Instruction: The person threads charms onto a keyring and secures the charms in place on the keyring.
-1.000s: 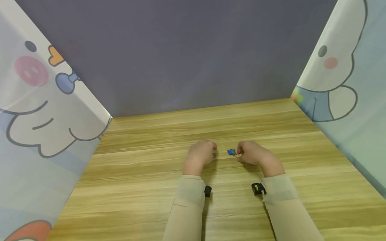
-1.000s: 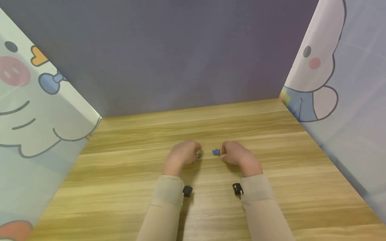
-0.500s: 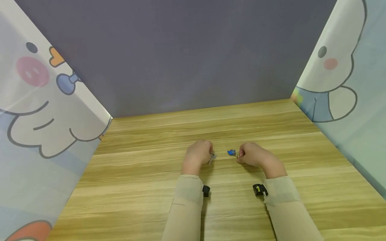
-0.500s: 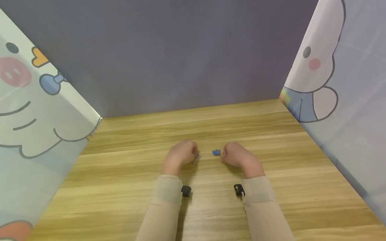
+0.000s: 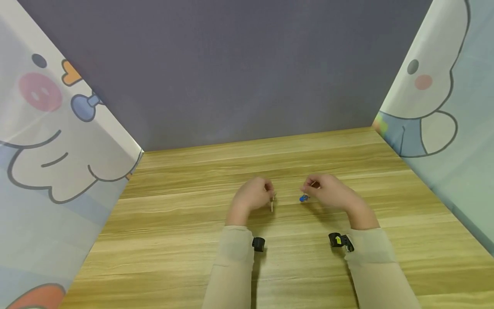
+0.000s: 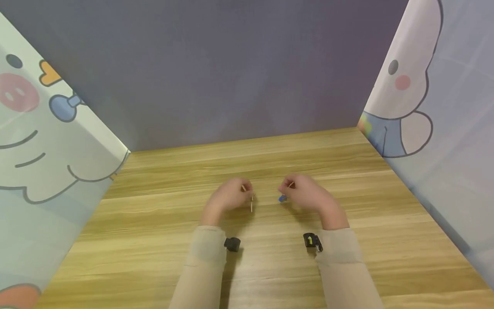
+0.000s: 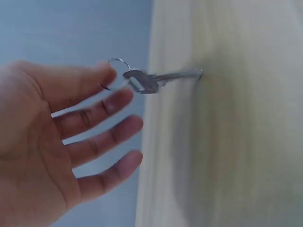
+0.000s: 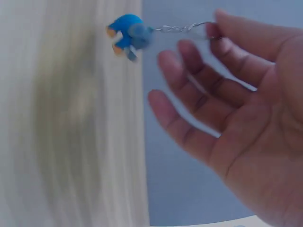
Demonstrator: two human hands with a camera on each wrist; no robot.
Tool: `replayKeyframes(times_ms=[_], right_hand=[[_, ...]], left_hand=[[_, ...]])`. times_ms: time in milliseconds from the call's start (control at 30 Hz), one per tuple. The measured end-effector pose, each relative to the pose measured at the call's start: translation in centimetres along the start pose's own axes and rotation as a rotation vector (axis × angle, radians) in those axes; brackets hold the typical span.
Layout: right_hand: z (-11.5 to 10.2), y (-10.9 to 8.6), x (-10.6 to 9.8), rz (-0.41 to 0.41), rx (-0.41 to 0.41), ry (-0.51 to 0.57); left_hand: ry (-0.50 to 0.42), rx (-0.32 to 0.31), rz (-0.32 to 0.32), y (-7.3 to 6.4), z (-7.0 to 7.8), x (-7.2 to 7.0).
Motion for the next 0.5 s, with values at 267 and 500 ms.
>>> replayKeyframes(times_ms=[267, 500], right_hand=[[-1.7, -1.3, -1.9, 0.156, -0.030, 0.367], [-2.4, -1.6, -3.0, 0.237, -0.170, 0.843]], left_hand=[[-0.586, 0.051, 0.025, -1.2, 0.9, -2.2], [-1.079, 0.172, 0.024, -1.6, 1.1, -3.2]])
Point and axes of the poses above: each hand's wrist, its own y-axis towards the middle knuckle, its own x-axis out of the palm, z = x × y, the point moved 2 cm from there along y, towards the middle knuckle, and after that the axes turned 2 degrees about -z, right-handed, at the moved point
